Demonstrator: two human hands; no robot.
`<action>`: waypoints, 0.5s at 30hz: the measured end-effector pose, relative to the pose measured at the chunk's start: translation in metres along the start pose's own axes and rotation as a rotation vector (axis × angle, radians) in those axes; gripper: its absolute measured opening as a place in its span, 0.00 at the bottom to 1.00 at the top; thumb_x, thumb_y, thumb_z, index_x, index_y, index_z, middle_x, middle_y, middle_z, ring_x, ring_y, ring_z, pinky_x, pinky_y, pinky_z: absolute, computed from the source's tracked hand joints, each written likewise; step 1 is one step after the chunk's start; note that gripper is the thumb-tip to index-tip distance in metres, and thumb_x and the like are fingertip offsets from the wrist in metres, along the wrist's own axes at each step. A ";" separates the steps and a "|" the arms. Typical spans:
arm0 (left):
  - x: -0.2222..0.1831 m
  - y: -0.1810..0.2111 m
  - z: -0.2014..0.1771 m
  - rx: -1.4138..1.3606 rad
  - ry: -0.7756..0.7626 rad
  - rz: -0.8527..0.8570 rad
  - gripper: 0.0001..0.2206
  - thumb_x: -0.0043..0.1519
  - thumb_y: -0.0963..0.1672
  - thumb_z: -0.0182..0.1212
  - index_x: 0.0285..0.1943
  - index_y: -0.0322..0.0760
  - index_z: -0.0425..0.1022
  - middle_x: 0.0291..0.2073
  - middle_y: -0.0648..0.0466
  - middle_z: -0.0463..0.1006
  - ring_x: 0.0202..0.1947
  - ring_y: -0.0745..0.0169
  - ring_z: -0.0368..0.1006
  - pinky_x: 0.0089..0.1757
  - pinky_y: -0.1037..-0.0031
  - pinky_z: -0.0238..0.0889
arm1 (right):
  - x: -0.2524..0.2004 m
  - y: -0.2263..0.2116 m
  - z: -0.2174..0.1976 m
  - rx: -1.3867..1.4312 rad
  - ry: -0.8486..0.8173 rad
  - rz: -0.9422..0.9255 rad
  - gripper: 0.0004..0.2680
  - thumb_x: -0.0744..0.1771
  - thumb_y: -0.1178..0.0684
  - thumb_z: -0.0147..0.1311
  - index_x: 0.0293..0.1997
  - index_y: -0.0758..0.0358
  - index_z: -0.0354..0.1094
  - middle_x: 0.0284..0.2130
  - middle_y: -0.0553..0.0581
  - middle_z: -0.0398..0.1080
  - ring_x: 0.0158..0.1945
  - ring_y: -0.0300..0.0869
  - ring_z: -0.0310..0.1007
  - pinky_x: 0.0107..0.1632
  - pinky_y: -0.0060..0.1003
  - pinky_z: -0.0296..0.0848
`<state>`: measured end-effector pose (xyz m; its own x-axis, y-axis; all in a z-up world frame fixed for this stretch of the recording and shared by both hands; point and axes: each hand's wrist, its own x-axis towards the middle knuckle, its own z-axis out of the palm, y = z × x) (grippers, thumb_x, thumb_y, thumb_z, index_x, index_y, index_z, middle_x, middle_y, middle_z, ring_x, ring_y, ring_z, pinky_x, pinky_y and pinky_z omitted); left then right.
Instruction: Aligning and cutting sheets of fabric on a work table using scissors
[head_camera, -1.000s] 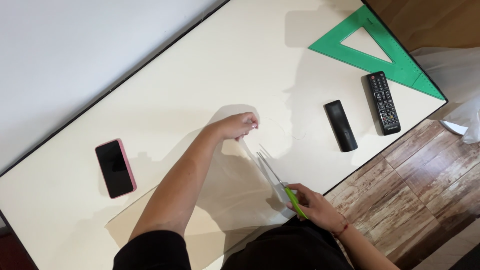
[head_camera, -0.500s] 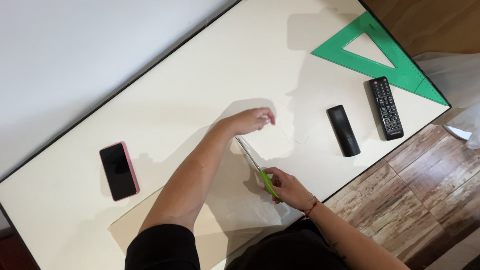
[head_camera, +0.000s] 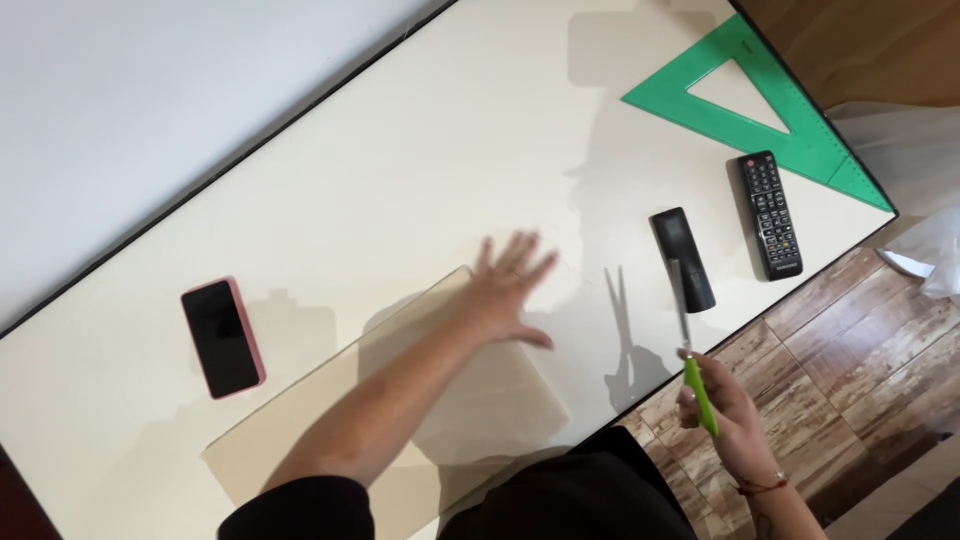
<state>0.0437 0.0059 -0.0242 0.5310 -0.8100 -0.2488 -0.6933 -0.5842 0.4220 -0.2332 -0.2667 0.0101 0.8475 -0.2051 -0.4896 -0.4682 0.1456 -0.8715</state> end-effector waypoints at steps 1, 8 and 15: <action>0.000 0.016 -0.014 0.079 -0.119 0.052 0.60 0.46 0.70 0.60 0.82 0.52 0.32 0.80 0.45 0.28 0.79 0.50 0.22 0.68 0.42 0.14 | -0.002 -0.013 0.003 -0.066 0.097 0.050 0.19 0.66 0.54 0.55 0.66 0.63 0.65 0.27 0.56 0.66 0.26 0.41 0.66 0.31 0.35 0.73; 0.078 -0.033 0.042 0.147 0.451 0.184 0.44 0.60 0.62 0.65 0.81 0.49 0.51 0.80 0.53 0.49 0.79 0.53 0.48 0.70 0.42 0.41 | -0.009 -0.012 -0.007 -0.337 0.108 0.017 0.20 0.66 0.53 0.57 0.66 0.60 0.66 0.26 0.54 0.68 0.26 0.40 0.75 0.30 0.32 0.85; 0.086 -0.030 -0.030 -0.011 0.621 0.123 0.28 0.66 0.45 0.67 0.75 0.49 0.61 0.74 0.53 0.61 0.75 0.60 0.57 0.70 0.50 0.44 | -0.028 0.001 -0.005 -0.553 0.025 0.085 0.17 0.65 0.52 0.61 0.61 0.57 0.68 0.20 0.50 0.73 0.16 0.33 0.69 0.18 0.23 0.76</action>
<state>0.1244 -0.0449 -0.0323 0.6340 -0.6883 0.3524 -0.7638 -0.4859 0.4249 -0.2583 -0.2655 0.0229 0.7979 -0.2388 -0.5534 -0.6019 -0.3655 -0.7100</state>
